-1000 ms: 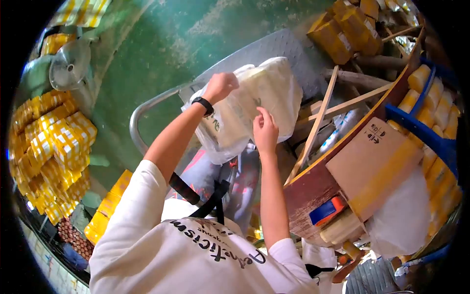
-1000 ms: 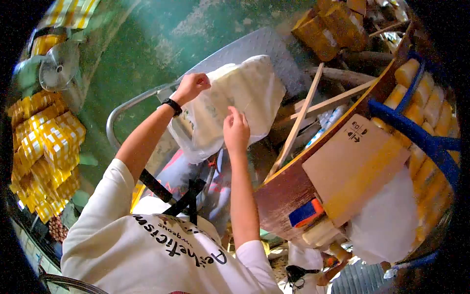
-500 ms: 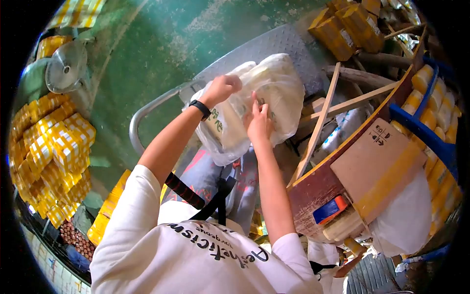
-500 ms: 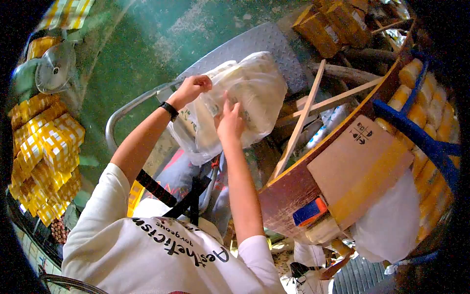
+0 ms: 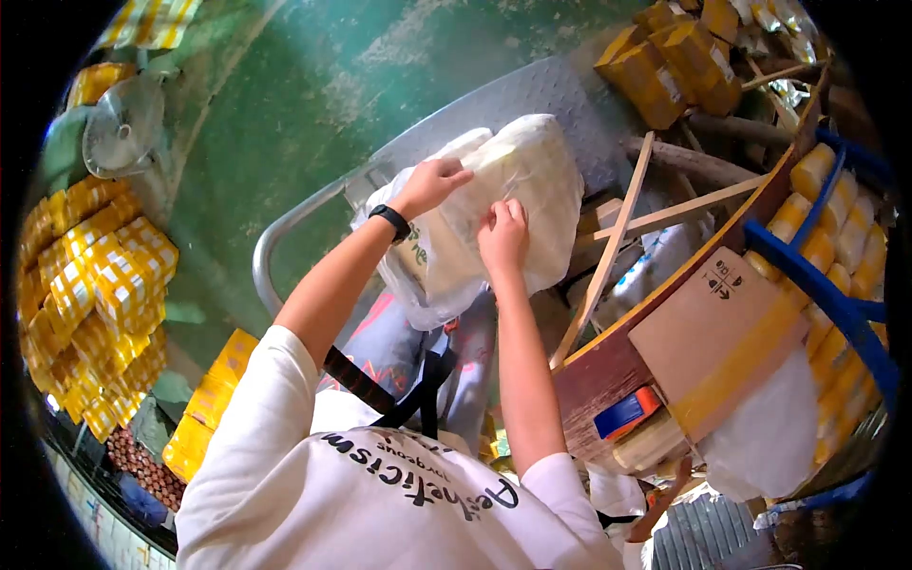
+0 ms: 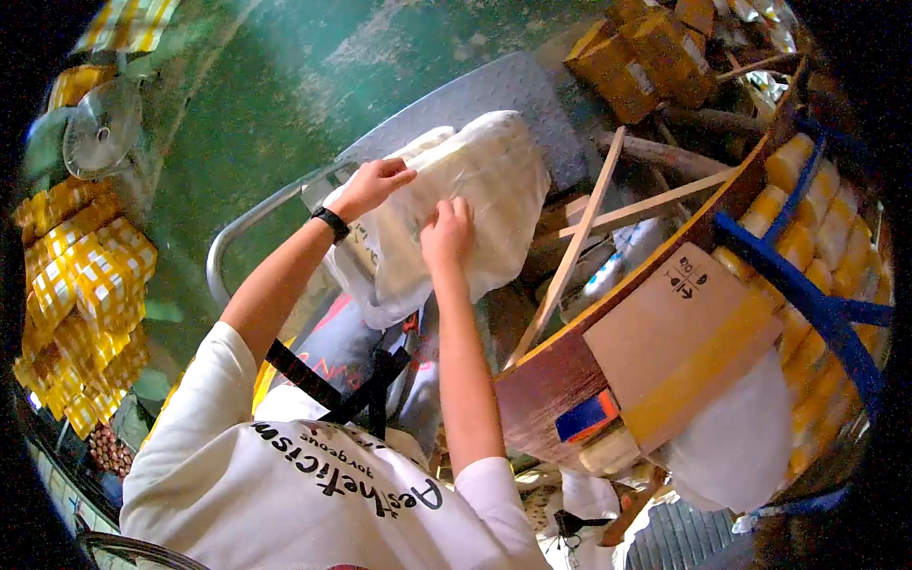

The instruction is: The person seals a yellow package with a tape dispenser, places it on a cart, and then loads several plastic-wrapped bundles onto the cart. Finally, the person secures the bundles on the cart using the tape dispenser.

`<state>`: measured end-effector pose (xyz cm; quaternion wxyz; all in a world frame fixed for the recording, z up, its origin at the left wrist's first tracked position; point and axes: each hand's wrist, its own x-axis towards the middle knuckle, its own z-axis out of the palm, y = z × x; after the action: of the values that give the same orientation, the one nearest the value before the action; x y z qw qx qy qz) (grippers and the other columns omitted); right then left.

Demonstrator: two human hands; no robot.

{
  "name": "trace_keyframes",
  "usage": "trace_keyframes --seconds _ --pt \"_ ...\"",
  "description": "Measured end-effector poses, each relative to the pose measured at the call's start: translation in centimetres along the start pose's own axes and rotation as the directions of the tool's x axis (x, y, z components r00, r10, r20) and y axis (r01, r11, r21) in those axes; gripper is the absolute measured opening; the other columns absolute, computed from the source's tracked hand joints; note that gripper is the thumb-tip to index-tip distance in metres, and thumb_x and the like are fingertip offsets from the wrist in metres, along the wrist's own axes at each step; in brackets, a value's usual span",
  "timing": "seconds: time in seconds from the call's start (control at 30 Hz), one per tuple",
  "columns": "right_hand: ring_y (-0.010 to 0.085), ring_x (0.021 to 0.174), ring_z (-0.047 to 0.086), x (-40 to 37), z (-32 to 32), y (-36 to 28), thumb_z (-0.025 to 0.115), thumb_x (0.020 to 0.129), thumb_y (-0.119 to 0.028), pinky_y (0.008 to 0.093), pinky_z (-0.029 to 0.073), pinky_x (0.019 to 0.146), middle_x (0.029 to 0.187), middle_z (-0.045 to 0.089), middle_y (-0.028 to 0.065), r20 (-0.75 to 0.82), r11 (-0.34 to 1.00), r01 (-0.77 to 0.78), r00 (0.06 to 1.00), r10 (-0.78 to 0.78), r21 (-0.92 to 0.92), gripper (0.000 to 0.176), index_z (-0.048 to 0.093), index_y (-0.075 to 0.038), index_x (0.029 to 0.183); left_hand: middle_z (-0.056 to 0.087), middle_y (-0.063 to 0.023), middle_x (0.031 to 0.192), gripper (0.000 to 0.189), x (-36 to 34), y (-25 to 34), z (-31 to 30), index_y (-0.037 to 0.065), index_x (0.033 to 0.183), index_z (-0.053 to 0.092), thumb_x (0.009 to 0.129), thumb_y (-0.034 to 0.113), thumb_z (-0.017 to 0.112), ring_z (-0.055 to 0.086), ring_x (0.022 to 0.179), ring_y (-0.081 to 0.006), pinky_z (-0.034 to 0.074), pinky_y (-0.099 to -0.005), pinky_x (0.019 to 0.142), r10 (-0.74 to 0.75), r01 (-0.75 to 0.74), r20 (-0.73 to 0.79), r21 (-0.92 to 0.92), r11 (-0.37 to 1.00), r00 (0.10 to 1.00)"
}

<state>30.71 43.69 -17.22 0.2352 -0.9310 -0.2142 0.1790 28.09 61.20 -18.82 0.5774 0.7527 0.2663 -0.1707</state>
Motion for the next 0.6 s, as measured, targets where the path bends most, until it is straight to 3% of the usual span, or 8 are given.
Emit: trace_keyframes --seconds 0.03,0.1,0.2,0.23,0.33,0.43,0.53,0.6 --pt "0.0315 0.089 0.052 -0.3 0.0 0.1 0.062 0.070 -0.007 0.0417 0.044 0.073 0.088 0.053 0.0108 0.037 0.998 0.055 0.998 -0.055 -0.008 0.022 0.050 -0.005 0.088 0.058 -0.0157 0.073 0.033 0.0 -0.3 0.0 0.002 0.082 0.061 0.083 0.035 0.057 0.054 0.067 -0.0252 0.042 -0.0362 0.064 -0.005 0.005 0.010 -0.010 1.000 1.000" --pt "0.0310 0.091 0.053 -1.2 -0.1 0.0 0.062 0.070 -0.007 0.0411 0.045 0.074 0.092 0.053 0.0121 0.110 0.987 0.163 0.981 -0.160 -0.014 0.026 0.052 -0.006 0.094 0.053 -0.0087 0.068 0.035 0.1 -0.6 -0.1 0.001 0.083 0.058 0.087 0.036 0.055 0.047 0.064 -0.0168 0.040 -0.0325 0.061 0.033 -0.033 0.024 -0.008 0.999 0.999" --pt "0.0324 0.091 0.054 -2.6 -0.5 -2.5 0.060 0.071 -0.006 0.0407 0.046 0.076 0.096 0.053 0.0131 0.046 0.952 -0.106 0.994 0.097 0.287 0.033 0.052 -0.006 0.103 0.050 -0.0036 0.067 0.035 0.2 -0.3 -0.4 0.001 0.085 0.056 0.089 0.035 0.053 0.044 0.064 -0.0125 0.039 -0.0303 0.060 0.044 -0.043 0.045 -0.018 0.999 0.998" --pt "0.0339 0.093 0.054 -2.5 -0.5 -2.6 0.060 0.074 -0.008 0.0405 0.046 0.077 0.100 0.053 0.0148 0.008 0.959 -0.099 0.995 0.100 0.267 0.042 0.049 -0.008 0.115 0.051 -0.0029 0.067 0.035 0.1 -0.3 -0.4 0.001 0.085 0.056 0.089 0.035 0.053 0.044 0.064 -0.0125 0.040 -0.0301 0.061 0.038 -0.036 0.052 -0.022 0.999 0.998" --pt "0.0294 0.086 0.056 -1.0 -1.3 -4.0 0.066 0.072 -0.016 0.0386 0.047 0.074 0.098 0.055 0.0111 -0.006 0.982 -0.135 0.991 0.137 0.133 0.049 0.049 -0.011 0.119 0.050 -0.0003 0.068 0.033 0.0 -0.3 -0.2 0.002 0.082 0.056 0.089 0.034 0.053 0.043 0.066 -0.0109 0.038 -0.0288 0.060 0.027 -0.021 0.048 -0.117 0.993 0.998" --pt "0.0310 0.093 0.056 0.3 -0.7 -3.5 0.068 0.073 -0.024 0.0407 0.047 0.077 0.102 0.058 0.0122 0.033 0.994 -0.112 0.993 0.112 -0.018 0.054 0.048 -0.014 0.123 0.047 0.0029 0.068 0.031 -0.4 0.0 0.3 0.004 0.078 0.055 0.089 0.032 0.053 0.041 0.066 -0.0083 0.036 -0.0267 0.059 -0.104 0.119 0.103 -0.146 0.982 0.989" --pt "0.0324 0.096 0.056 1.5 -1.0 -2.8 0.067 0.073 -0.031 0.0422 0.046 0.079 0.105 0.059 0.0142 0.118 0.995 -0.076 0.990 0.083 -0.059 0.052 0.051 -0.015 0.120 0.044 0.0051 0.067 0.029 0.3 -1.0 1.4 0.006 0.075 0.055 0.089 0.031 0.053 0.038 0.066 -0.0064 0.033 -0.0250 0.058 -0.117 0.139 0.105 -0.245 0.959 0.988" --pt "0.0326 0.092 0.058 1.9 -1.6 -3.4 0.067 0.072 -0.034 0.0421 0.046 0.078 0.100 0.061 0.0143 0.220 0.978 -0.163 0.957 0.189 -0.132 0.052 0.052 -0.016 0.118 0.047 0.0028 0.070 0.028 0.2 -1.3 1.9 0.004 0.078 0.056 0.088 0.030 0.054 0.040 0.067 -0.0082 0.036 -0.0261 0.061 -0.144 0.157 0.064 -0.318 0.935 0.988"
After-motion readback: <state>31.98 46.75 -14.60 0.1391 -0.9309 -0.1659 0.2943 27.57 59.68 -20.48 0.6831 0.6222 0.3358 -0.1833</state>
